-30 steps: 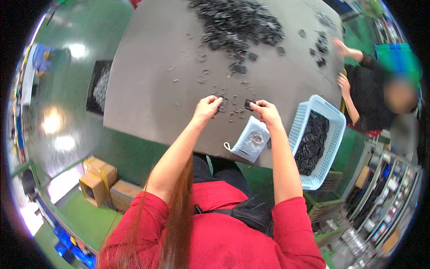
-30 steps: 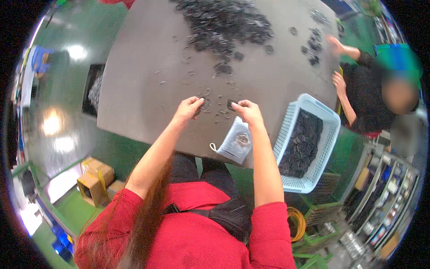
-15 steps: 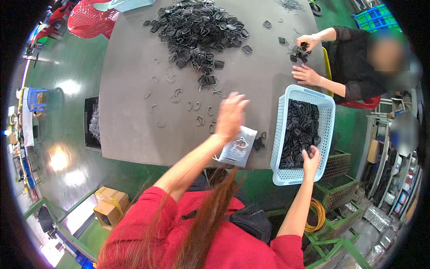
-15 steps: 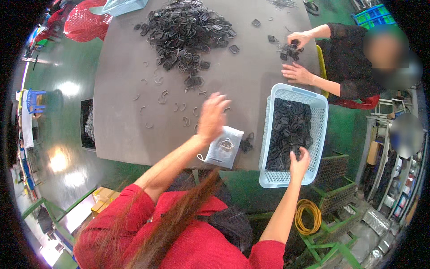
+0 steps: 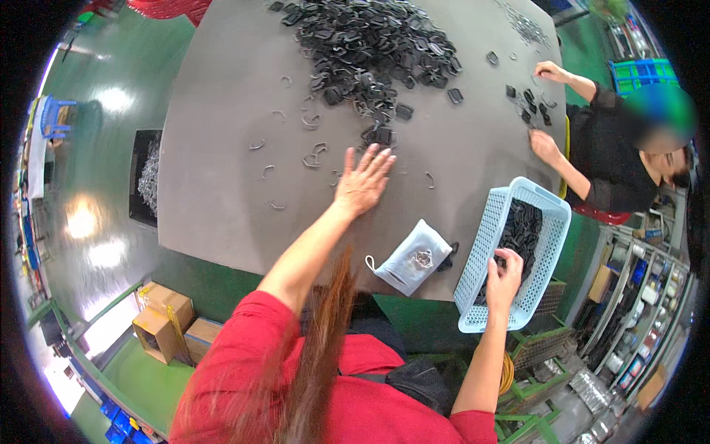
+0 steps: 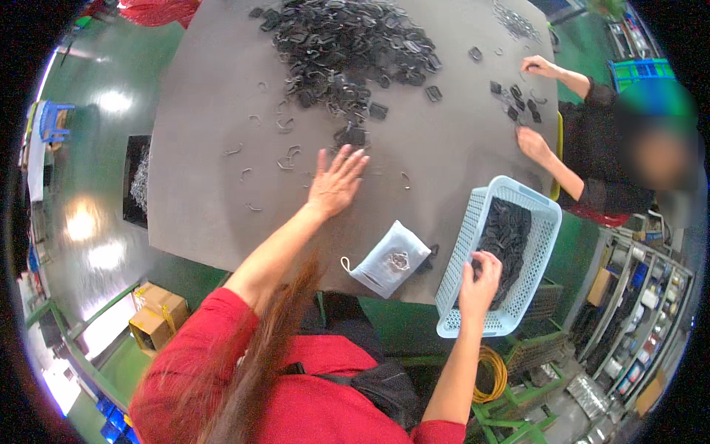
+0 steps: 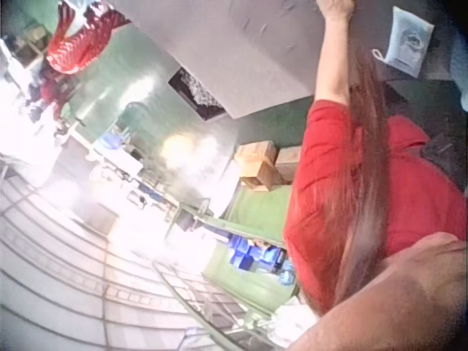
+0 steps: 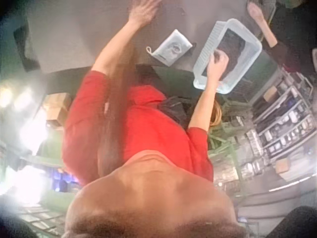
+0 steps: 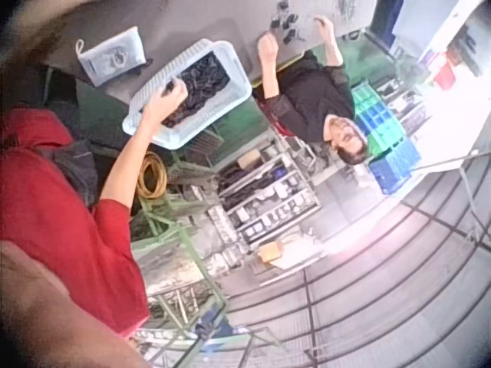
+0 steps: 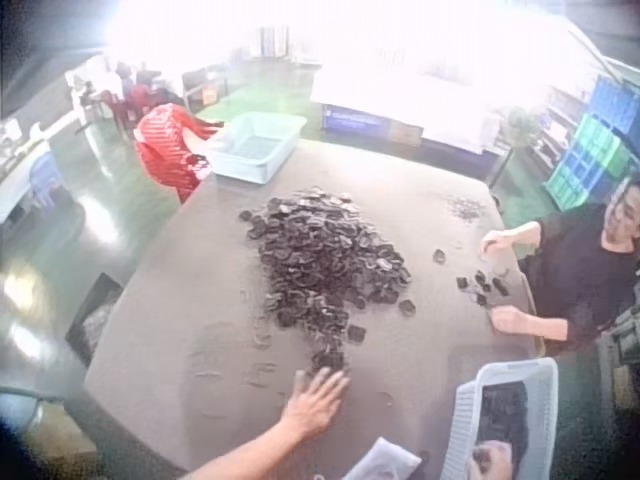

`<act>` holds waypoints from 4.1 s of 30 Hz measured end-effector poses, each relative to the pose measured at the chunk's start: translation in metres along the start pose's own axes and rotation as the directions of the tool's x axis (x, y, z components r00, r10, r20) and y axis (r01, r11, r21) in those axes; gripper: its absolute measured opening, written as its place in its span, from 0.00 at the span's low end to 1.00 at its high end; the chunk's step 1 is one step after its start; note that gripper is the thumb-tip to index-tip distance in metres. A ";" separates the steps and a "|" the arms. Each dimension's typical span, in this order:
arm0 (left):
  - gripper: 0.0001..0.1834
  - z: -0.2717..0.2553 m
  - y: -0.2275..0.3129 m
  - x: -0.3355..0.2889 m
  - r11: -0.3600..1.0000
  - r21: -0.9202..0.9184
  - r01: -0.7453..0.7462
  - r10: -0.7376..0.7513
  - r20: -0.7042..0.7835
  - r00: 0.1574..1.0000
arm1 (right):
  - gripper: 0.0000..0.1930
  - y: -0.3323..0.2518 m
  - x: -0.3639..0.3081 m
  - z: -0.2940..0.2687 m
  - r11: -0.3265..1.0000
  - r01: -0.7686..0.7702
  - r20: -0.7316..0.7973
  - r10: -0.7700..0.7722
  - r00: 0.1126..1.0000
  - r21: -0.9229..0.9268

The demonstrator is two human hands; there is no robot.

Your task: The person sorts through a pile of black plastic buckles on a table, handling them individually and placing some into a blue plastic basket.

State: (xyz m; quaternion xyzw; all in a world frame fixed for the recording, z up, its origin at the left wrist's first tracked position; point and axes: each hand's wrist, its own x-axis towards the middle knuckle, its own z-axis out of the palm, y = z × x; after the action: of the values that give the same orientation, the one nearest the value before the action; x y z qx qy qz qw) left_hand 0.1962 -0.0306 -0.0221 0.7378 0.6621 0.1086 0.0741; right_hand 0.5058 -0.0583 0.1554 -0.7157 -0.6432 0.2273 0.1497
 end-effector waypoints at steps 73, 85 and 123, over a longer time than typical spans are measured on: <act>0.11 -0.105 -0.180 0.072 0.098 -0.817 0.568 -0.415 0.485 0.770 | 0.07 -0.065 0.162 0.126 0.492 -0.591 0.717 -0.103 0.690 0.639; 0.23 -0.075 -0.135 0.099 0.789 -0.151 0.595 -0.539 0.294 0.790 | 0.09 -0.157 0.219 0.192 -0.003 -0.670 0.615 -0.393 0.683 0.742; 0.17 -0.066 -0.088 -0.011 0.686 -0.306 0.660 -0.623 0.222 0.750 | 0.10 -0.188 0.179 0.207 0.785 -0.422 0.751 -0.081 0.655 0.453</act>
State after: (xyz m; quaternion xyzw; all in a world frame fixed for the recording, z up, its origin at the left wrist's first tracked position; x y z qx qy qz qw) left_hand 0.0932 -0.0343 0.0188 0.4362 0.8414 0.1600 0.2762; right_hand 0.2504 0.1261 0.0503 -0.5374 -0.4676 0.6984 0.0691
